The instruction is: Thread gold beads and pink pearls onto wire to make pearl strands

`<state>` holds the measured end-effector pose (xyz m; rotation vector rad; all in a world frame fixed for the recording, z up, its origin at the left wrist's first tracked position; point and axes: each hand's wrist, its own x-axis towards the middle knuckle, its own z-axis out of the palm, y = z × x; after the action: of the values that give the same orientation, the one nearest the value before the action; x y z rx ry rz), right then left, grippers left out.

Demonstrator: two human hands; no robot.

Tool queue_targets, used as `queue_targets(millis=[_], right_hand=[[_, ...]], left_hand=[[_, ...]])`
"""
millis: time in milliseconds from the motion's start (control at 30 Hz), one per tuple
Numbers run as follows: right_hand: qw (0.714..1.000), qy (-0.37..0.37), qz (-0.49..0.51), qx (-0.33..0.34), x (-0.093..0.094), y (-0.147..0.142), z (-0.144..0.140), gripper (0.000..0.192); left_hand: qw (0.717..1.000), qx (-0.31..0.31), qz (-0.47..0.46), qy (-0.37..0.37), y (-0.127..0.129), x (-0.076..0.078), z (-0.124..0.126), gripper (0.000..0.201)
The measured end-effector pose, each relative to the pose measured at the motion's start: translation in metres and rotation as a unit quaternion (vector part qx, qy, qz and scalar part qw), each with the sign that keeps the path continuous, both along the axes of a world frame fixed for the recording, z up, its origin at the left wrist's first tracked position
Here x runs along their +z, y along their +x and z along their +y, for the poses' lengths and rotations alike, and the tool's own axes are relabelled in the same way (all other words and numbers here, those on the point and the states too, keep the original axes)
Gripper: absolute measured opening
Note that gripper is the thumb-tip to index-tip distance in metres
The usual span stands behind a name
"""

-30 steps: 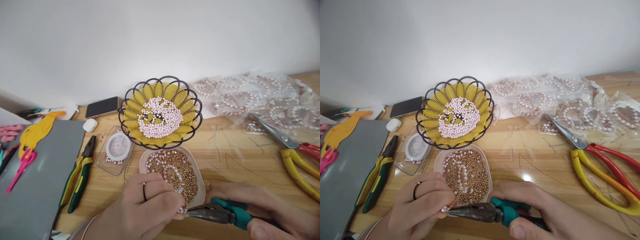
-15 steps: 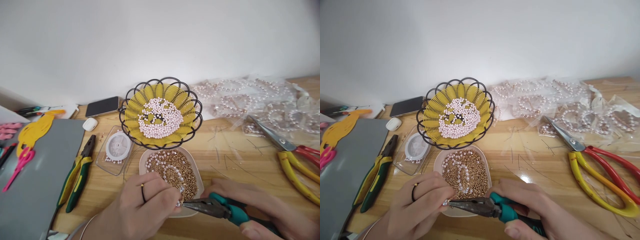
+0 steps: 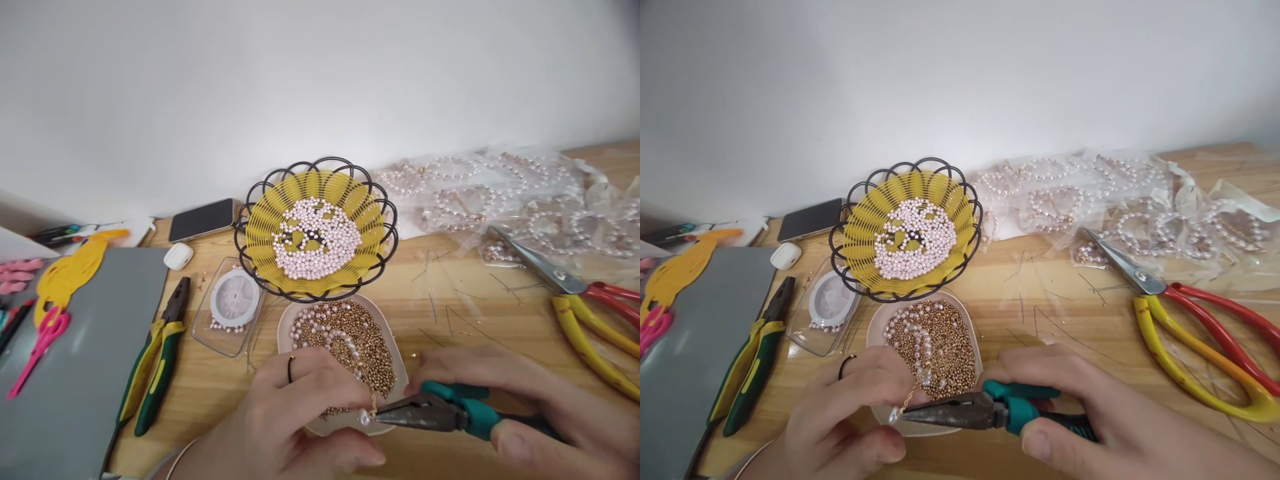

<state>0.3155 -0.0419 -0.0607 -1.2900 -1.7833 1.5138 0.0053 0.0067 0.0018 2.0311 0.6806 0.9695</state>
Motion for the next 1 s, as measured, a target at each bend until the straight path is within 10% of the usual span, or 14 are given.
queue_targets(millis=[1000], right_hand=[[0.999,-0.029,-0.001,0.028,0.009,-0.001,0.006,0.040]], left_hand=[[0.999,0.026,-0.015,-0.012,0.003,-0.002,-0.004,0.026]])
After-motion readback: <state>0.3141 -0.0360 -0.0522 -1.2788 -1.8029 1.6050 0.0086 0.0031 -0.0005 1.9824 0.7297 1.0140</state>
